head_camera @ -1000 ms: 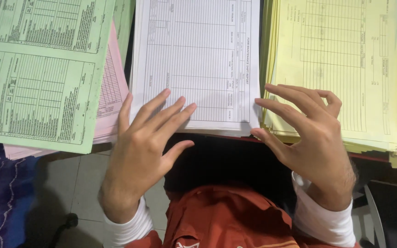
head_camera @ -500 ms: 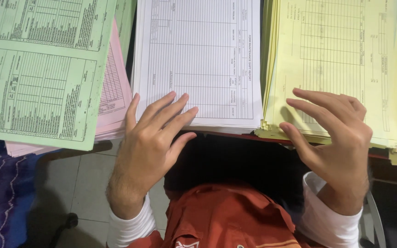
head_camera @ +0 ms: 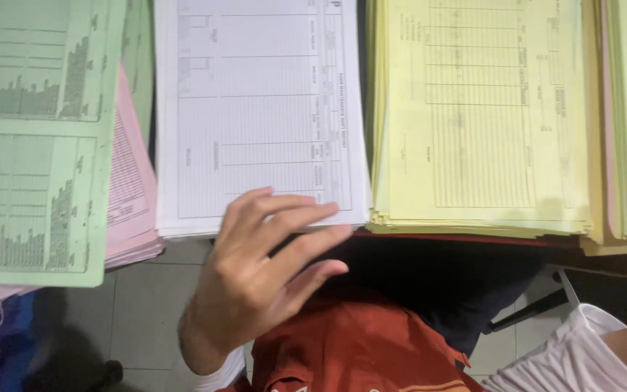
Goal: Sorting and organizing paper documents into different folders and stacks
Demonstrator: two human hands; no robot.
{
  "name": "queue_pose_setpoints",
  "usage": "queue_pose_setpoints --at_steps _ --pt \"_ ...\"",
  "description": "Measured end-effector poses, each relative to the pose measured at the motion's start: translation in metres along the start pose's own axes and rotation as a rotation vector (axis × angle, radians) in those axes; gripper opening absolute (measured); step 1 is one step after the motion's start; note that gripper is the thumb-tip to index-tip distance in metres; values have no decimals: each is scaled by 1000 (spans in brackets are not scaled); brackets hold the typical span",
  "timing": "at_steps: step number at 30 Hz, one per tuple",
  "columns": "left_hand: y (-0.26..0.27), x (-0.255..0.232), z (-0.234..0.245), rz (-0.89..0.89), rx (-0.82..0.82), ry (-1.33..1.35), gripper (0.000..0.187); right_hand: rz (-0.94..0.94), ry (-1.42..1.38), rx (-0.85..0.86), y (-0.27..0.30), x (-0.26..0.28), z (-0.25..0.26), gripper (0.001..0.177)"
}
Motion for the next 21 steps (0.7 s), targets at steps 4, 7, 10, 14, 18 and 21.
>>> queue_pose_setpoints --at_steps 4,7,10,14,18,21 --pt "-35 -27 -54 -169 117 189 19 -147 -328 -35 -23 -65 -4 47" --pt "-54 -39 -95 -241 170 217 17 679 2 -543 15 -5 46 25" --pt "-72 -49 -124 -280 211 221 19 650 100 -628 21 8 60 26" --pt "-91 -61 -152 -286 255 254 19 645 74 -668 26 20 70 22" --pt "-102 -67 -176 -278 322 302 17 637 75 -537 17 13 70 40" --pt "-107 -68 -190 -268 364 327 17 665 102 -475 14 10 65 53"
Point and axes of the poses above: each hand's wrist, its own y-axis away from the middle knuckle, its own z-axis out of the back of the hand, x = y × z, the point moved 10 cm from there along -y, towards the middle knuckle, and after that the axes turned 15 degrees about y, right-handed, at the moved point
